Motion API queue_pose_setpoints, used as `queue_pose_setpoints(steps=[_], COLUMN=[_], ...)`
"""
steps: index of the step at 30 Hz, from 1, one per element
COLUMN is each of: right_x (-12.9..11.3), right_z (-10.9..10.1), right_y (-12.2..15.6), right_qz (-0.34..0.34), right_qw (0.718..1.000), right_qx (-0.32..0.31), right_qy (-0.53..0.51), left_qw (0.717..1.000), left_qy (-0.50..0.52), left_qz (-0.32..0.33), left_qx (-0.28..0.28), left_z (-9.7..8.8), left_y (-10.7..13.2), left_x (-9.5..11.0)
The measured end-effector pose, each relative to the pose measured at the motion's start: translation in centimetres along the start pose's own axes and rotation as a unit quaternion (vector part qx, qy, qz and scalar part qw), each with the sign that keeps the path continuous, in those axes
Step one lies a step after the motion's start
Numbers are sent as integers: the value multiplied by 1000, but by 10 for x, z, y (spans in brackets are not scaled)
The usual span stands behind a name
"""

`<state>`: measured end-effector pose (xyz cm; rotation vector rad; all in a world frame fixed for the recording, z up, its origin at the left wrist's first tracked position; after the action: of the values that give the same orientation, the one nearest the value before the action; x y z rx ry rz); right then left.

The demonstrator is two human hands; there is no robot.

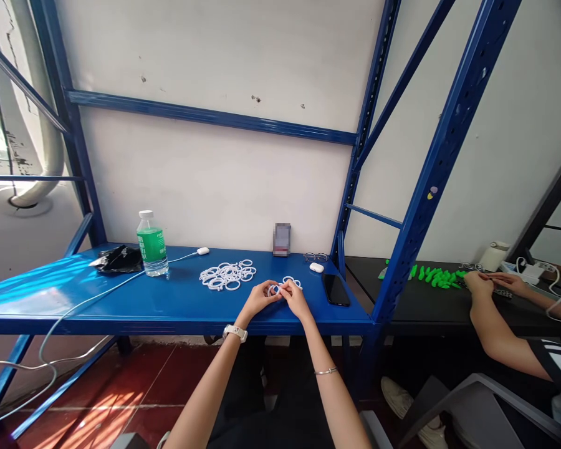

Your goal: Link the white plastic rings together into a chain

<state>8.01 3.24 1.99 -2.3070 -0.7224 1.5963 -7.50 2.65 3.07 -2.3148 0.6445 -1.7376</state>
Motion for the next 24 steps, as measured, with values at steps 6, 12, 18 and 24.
queue_pose_setpoints(steps=[6, 12, 18, 24], right_x=[4, 4, 1, 0], right_z=[0, 0, -1, -1], right_y=[0, 0, 1, 1], right_qz=[18, 25, 27, 25], right_qw=[1000, 1000, 1000, 999], right_qx=[-8, -7, -2, 5], right_qy=[-10, -11, -15, -20], left_qw=[1000, 1000, 1000, 999], left_qy=[-12, -16, -28, -32], left_qz=[2, -2, 1, 7], left_qx=[0, 6, 10, 8], left_z=[0, 0, 0, 0], left_y=[1, 1, 0, 2], left_x=[2, 4, 3, 4])
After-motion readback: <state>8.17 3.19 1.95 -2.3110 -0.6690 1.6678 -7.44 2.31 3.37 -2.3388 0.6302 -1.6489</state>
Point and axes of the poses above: each hand's wrist, its own y-axis away from the middle knuckle, its own z-axis out of the palm, x = y × z, the point moved 2 cm from there along -y, towards the middle knuckle, and after that the axes turned 7 degrees about y, right-handed, at the moved point
